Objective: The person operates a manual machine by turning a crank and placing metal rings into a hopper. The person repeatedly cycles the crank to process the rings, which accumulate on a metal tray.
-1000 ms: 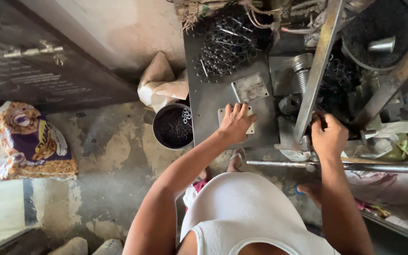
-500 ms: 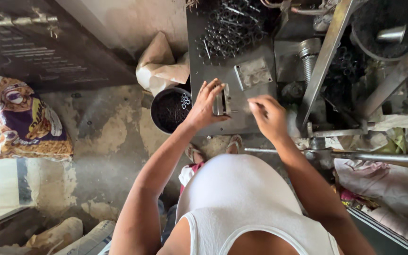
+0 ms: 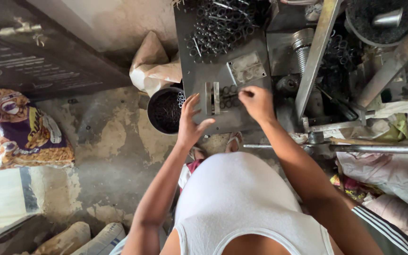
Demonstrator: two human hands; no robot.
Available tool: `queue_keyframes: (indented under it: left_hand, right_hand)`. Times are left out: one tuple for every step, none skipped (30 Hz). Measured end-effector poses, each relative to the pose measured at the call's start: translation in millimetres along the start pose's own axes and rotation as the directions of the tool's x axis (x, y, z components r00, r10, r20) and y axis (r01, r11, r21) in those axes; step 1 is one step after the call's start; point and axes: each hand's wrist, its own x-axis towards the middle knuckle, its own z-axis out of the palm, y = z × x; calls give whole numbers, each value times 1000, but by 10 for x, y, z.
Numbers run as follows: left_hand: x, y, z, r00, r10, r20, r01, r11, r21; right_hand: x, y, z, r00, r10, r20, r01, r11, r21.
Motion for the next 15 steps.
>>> queue_keyframes:
  left_hand:
    - [-35, -38, 1, 998, -48, -27, 45, 994, -99]
    - [-67, -73, -5, 994, -99, -48, 88, 976, -198]
    - [-97, -105, -10, 991, -117, -59, 99, 964, -248]
    - [-128, -128, -13, 988, -136, -69, 109, 949, -297]
    - [-142, -144, -18, 985, -151, -81, 114, 932, -344]
    - [-164, -150, -25, 984, -154, -87, 116, 932, -344]
    - [-184, -148, -32, 983, -157, -96, 115, 932, -343]
    - [-207, -141, -40, 982, -159, -104, 115, 933, -342]
    - [-239, -131, -52, 980, -166, -111, 119, 931, -346]
    - [-275, -114, -71, 978, -174, -117, 123, 929, -350]
    - [-279, -100, -80, 976, -178, -124, 124, 926, -355]
    - [-277, -83, -94, 975, -188, -121, 138, 932, -334]
    - [-289, -58, -119, 973, -199, -120, 154, 938, -312]
    - [-287, -35, -141, 970, -210, -119, 169, 942, -289]
    - [-271, -13, -153, 973, -203, -112, 168, 950, -263]
  right_hand:
    - [17, 137, -34, 999, 12, -52, -9, 998, 57]
    - [85, 277, -38, 983, 147, -106, -117, 962, 248]
    - [229, 420, -35, 950, 282, -133, -200, 879, 434]
    - [386, 560, -28, 900, 415, -132, -258, 753, 605]
    - [576, 686, -9, 879, 459, -125, -235, 647, 725]
    - [790, 798, 23, 858, 502, -111, -201, 526, 826]
    - [1034, 895, 56, 838, 538, -88, -157, 393, 906]
    - [1295, 973, 87, 823, 563, -71, -129, 307, 943]
    - [1540, 1036, 114, 808, 587, -52, -97, 219, 971]
    - [1760, 1083, 140, 793, 609, -29, -62, 129, 990]
    - [2001, 1107, 158, 805, 593, -29, -19, 75, 997]
    - [2222, 1113, 174, 817, 576, -30, 22, 20, 1000]
    - [2358, 1115, 191, 829, 558, -30, 61, -37, 997]
    - [2465, 1104, 205, 845, 534, -31, 55, -30, 998]
    - [2549, 1081, 202, 860, 510, -33, 50, -20, 999]
